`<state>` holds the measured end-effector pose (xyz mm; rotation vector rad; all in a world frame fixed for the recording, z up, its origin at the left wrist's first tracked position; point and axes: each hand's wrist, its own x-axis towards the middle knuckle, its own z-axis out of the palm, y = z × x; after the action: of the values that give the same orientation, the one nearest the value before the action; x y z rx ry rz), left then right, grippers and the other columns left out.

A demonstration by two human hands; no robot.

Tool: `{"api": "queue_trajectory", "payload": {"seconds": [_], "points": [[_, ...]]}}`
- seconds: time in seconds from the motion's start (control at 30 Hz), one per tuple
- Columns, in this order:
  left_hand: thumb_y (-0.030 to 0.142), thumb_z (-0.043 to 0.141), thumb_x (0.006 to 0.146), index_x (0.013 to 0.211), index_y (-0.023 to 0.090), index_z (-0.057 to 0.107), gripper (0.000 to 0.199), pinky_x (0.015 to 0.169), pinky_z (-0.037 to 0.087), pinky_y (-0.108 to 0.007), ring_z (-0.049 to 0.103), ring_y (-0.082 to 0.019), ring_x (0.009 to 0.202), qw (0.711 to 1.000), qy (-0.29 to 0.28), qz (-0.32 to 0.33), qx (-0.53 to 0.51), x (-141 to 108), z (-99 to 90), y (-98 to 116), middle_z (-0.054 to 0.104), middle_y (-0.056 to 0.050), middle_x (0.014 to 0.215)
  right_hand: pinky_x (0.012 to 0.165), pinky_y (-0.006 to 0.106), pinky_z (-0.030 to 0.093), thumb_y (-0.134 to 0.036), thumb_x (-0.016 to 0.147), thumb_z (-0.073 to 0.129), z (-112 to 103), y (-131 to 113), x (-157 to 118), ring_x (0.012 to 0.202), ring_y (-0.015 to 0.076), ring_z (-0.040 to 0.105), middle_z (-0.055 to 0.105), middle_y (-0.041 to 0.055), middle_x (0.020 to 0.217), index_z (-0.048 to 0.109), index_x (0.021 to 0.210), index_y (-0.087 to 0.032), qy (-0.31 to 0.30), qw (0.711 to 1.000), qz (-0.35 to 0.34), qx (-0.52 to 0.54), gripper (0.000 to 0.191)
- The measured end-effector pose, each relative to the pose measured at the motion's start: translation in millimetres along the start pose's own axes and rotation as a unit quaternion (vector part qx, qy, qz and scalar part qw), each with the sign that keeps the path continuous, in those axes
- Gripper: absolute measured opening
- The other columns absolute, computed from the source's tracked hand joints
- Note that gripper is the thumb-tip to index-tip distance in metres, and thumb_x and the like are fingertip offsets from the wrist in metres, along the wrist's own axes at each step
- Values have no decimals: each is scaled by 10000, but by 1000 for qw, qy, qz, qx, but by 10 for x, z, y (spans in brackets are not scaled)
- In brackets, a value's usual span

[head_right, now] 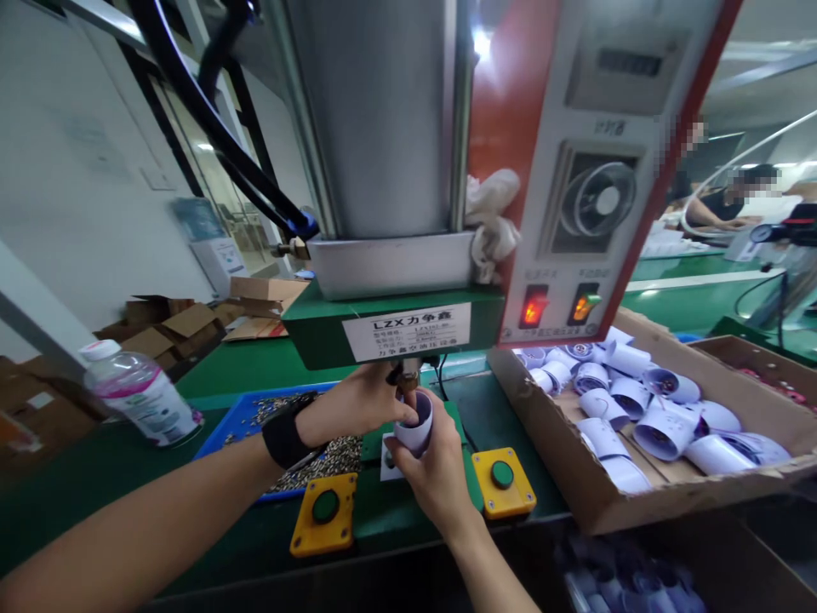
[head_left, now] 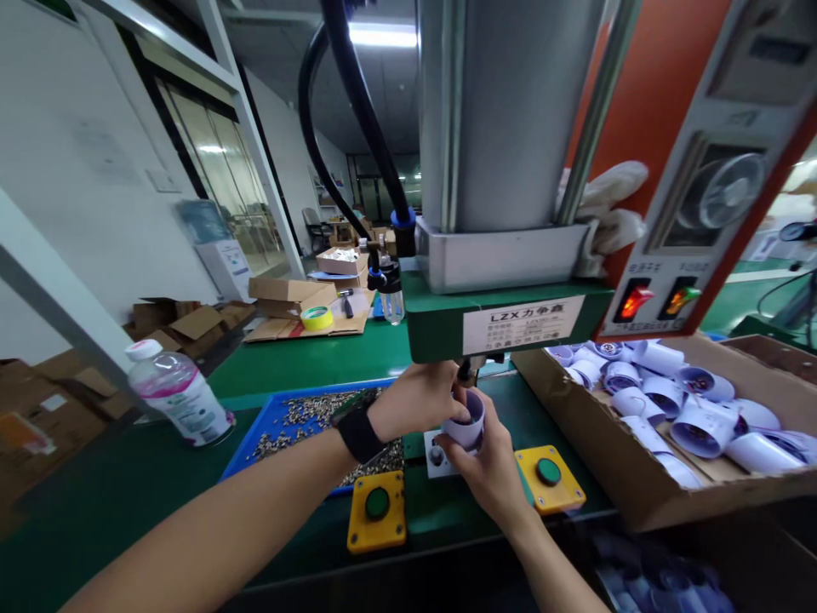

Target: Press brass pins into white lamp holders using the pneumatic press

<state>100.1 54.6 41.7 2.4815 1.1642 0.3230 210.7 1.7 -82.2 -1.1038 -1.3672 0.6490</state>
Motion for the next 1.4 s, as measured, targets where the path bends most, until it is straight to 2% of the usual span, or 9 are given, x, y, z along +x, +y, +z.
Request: {"api": "queue_trajectory", "payload": {"seconds": [0.17, 0.3, 0.47, 0.63, 0.83, 0.97, 1.07, 1.23, 1.4], "points": [[213, 685, 674, 693, 168, 609, 90, 634, 419, -266, 591, -145, 701, 1000, 12, 5, 2, -2, -94, 83, 668, -11, 771, 951, 389, 475, -266, 776, 673, 47, 17, 29, 1125, 249, 585, 613, 72, 1238, 443, 1315, -232, 3, 999, -23, -28, 587], [352, 536, 875, 920, 213, 677, 203, 725, 481, -272, 646, -157, 826, 998, 57, -6, -4, -407, -157, 41, 709, -6, 919, 976, 433, 442, -318, 841, 643, -212, 108, -82, 1172, 267, 533, 572, 91, 1287, 396, 1381, -244, 31, 984, -81, -158, 599], [403, 475, 927, 1131, 334, 646, 275, 831, 578, -360, 665, -219, 1008, 955, 222, -2, 199, -1323, 354, -476, 722, 23, 1066, 840, 413, 435, -318, 934, 523, -793, 407, -479, 946, 242, 572, 671, 28, 1040, 597, 1133, -286, 83, 924, -117, -354, 215], [328, 425, 954, 1213, 261, 585, 311, 782, 614, -352, 673, -214, 973, 926, 224, 5, 304, -1741, 857, -593, 719, -1, 1075, 793, 422, 412, -350, 956, 463, -926, 599, -724, 871, 257, 546, 696, 69, 975, 635, 1053, -212, 113, 888, -158, -417, 241], [167, 467, 902, 1198, 148, 593, 323, 709, 604, -424, 661, -255, 866, 929, 169, -1, 331, -1668, 929, -404, 712, -74, 1017, 819, 439, 401, -385, 970, 433, -862, 621, -766, 884, 272, 546, 702, 90, 943, 656, 1010, -188, 134, 881, -161, -424, 300], [195, 455, 926, 1179, 209, 614, 300, 877, 545, -441, 638, -254, 989, 964, 58, -80, 246, -1476, 696, -455, 703, -54, 1076, 819, 426, 406, -378, 964, 451, -861, 645, -787, 892, 265, 548, 698, 87, 959, 649, 1020, -196, 137, 893, -159, -398, 275], [269, 363, 979, 1182, 219, 598, 314, 967, 461, -389, 600, -223, 1078, 970, 28, -172, 169, -1182, 464, -656, 677, -61, 1145, 827, 427, 410, -369, 961, 465, -833, 659, -791, 909, 264, 546, 692, 84, 978, 645, 1018, -205, 147, 902, -150, -376, 251], [252, 494, 902, 802, 191, 647, 193, 691, 437, -318, 648, -233, 802, 973, -38, -177, 145, -726, 366, -974, 708, -79, 865, 830, 422, 420, -341, 945, 502, -815, 683, -783, 943, 259, 545, 689, 55, 1008, 636, 1021, -242, 149, 922, -121, -337, 184], [189, 490, 869, 773, 207, 608, 153, 671, 391, -277, 642, -195, 810, 979, -27, -168, 117, -655, 495, -887, 704, -59, 880, 838, 427, 442, -332, 920, 524, -797, 588, -728, 952, 253, 562, 670, 44, 992, 628, 1037, -268, 166, 943, -65, -282, 169]]}}
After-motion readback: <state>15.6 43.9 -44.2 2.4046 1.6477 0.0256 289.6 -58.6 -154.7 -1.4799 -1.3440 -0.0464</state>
